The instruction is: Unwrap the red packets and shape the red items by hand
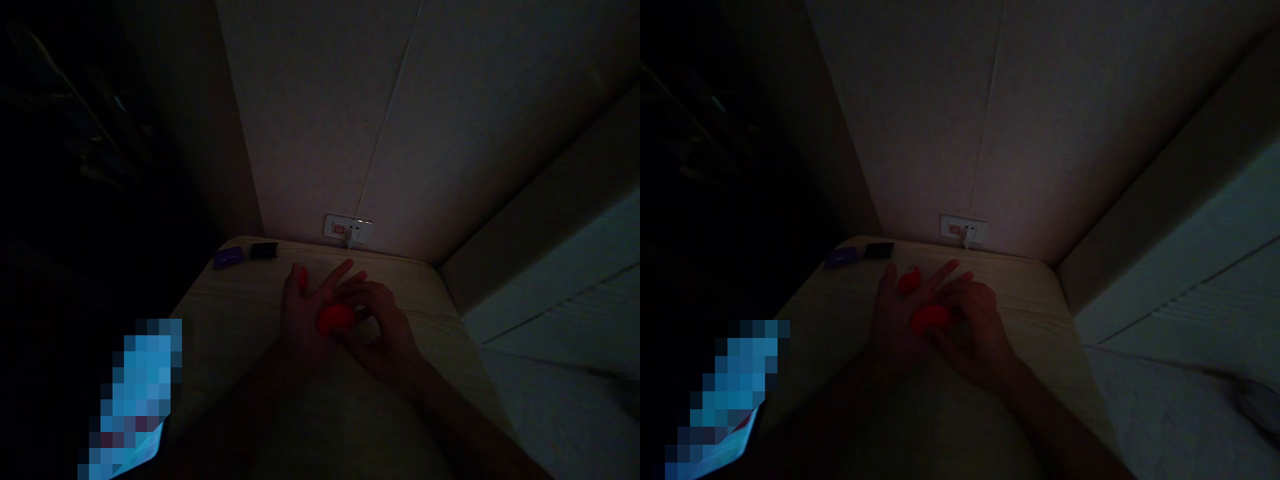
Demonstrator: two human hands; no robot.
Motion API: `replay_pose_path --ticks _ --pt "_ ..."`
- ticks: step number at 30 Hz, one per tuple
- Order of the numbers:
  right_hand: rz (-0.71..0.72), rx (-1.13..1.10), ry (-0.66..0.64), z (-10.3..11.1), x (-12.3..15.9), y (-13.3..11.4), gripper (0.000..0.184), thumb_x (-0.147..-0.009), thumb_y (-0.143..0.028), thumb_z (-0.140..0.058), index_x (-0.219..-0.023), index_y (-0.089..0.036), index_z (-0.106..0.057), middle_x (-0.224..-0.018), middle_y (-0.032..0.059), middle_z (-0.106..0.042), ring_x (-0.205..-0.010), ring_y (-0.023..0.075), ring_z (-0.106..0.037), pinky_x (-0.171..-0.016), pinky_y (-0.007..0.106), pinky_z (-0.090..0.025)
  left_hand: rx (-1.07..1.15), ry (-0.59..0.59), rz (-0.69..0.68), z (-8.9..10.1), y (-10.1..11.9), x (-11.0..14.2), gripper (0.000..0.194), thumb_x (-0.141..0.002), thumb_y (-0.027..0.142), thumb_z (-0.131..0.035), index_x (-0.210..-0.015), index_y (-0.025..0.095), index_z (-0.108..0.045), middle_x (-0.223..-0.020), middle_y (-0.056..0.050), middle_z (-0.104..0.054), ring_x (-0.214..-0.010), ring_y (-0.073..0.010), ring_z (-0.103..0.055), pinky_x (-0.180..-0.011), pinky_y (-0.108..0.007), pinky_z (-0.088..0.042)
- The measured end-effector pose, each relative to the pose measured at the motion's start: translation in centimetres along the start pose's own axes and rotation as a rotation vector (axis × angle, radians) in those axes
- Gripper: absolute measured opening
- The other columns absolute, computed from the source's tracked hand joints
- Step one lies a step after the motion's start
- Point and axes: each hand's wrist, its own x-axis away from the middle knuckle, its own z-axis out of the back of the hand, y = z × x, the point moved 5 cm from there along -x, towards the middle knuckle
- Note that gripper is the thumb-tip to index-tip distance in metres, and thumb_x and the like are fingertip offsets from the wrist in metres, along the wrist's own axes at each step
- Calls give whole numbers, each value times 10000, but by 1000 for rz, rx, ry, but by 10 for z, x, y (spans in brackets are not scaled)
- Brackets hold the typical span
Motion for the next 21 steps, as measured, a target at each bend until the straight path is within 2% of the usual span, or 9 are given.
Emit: replay_pose_path --ticks 4,7,10,13,16,21 --pt "-154 -122 88 -1 6 10 216 -846 -230 -754 -986 -234 -589 -970 64 -696 -896 242 -661 -798 404 -546 0 73 -68 6 5 -3 717 -858 712 -469 -1220 126 -669 -1257 -194 -687 -1130 -331 -661 -938 -447 -520" --pt "-254 -218 170 -1 10 21 214 -836 -245 -776 -999 -234 -638 -954 53 -719 -871 225 -680 -786 374 -559 -73 126 -149 11 6 -5 556 -881 601 -525 -1063 118 -730 -1100 -173 -738 -984 -300 -697 -849 -428 -554" --pt "-394 -341 234 1 9 33 206 -819 -324 -813 -961 -223 -703 -888 49 -748 -813 217 -692 -745 357 -572 -270 148 -301 14 4 -7 356 -831 479 -688 -918 141 -757 -946 -108 -759 -855 -238 -701 -773 -352 -555" --pt "-559 -506 294 3 7 44 245 -763 -387 -858 -873 -211 -728 -761 31 -744 -680 193 -683 -633 320 -576 -523 149 -410 12 1 -8 257 -750 375 -833 -901 177 -767 -872 -60 -772 -798 -193 -702 -715 -287 -535" --pt "-624 -651 322 2 6 50 269 -706 -376 -897 -838 -207 -734 -735 16 -744 -629 170 -673 -595 291 -574 -679 191 -462 12 3 -6 238 -737 360 -862 -883 190 -783 -839 -59 -785 -772 -204 -715 -695 -298 -550" --pt "-640 -726 274 -3 5 53 267 -715 -368 -890 -909 -216 -786 -811 26 -782 -696 181 -708 -677 314 -603 -720 243 -490 13 9 -3 210 -742 359 -860 -879 208 -810 -865 -61 -799 -800 -239 -741 -718 -343 -595"
